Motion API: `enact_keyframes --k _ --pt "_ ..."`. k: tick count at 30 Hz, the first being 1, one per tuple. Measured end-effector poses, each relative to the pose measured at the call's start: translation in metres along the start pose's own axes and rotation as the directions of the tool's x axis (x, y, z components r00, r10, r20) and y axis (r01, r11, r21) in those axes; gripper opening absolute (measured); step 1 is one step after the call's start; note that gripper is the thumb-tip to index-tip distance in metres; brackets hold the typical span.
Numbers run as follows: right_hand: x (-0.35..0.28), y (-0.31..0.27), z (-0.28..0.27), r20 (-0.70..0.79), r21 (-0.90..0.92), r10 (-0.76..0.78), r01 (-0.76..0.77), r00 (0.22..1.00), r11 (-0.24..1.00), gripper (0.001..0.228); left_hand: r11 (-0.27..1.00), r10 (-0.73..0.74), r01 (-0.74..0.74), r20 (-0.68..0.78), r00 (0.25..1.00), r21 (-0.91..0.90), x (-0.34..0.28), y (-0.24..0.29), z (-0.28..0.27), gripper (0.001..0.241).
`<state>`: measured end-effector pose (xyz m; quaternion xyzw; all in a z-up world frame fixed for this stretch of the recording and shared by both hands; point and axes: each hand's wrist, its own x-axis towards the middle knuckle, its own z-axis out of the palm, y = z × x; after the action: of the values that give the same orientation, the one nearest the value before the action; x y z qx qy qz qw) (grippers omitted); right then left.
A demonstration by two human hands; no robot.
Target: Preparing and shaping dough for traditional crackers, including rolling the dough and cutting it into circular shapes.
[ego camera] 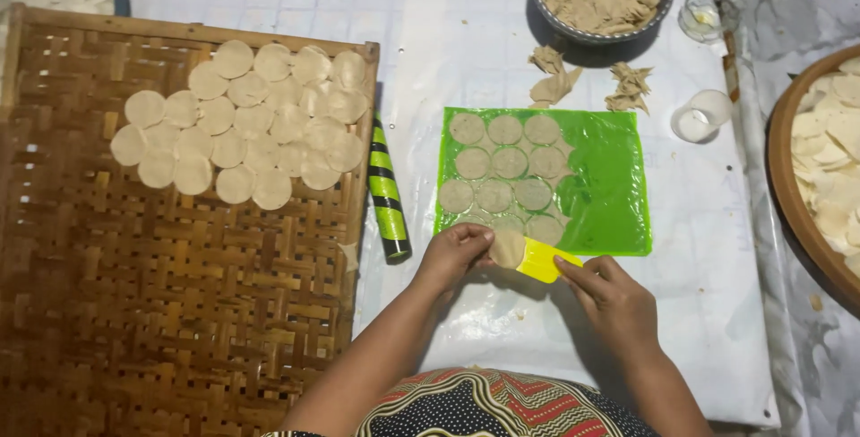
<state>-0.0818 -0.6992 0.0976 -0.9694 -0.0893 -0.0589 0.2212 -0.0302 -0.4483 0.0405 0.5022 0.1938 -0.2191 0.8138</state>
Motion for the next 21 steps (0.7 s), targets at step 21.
enact_keyframes --k 21 --pt "0.012 0.05 0.117 0.081 -0.01 -0.092 0.093 0.992 0.996 0.038 0.626 0.765 -0.534 -0.581 0.279 0.569 -0.091 0.169 -0.365 0.011"
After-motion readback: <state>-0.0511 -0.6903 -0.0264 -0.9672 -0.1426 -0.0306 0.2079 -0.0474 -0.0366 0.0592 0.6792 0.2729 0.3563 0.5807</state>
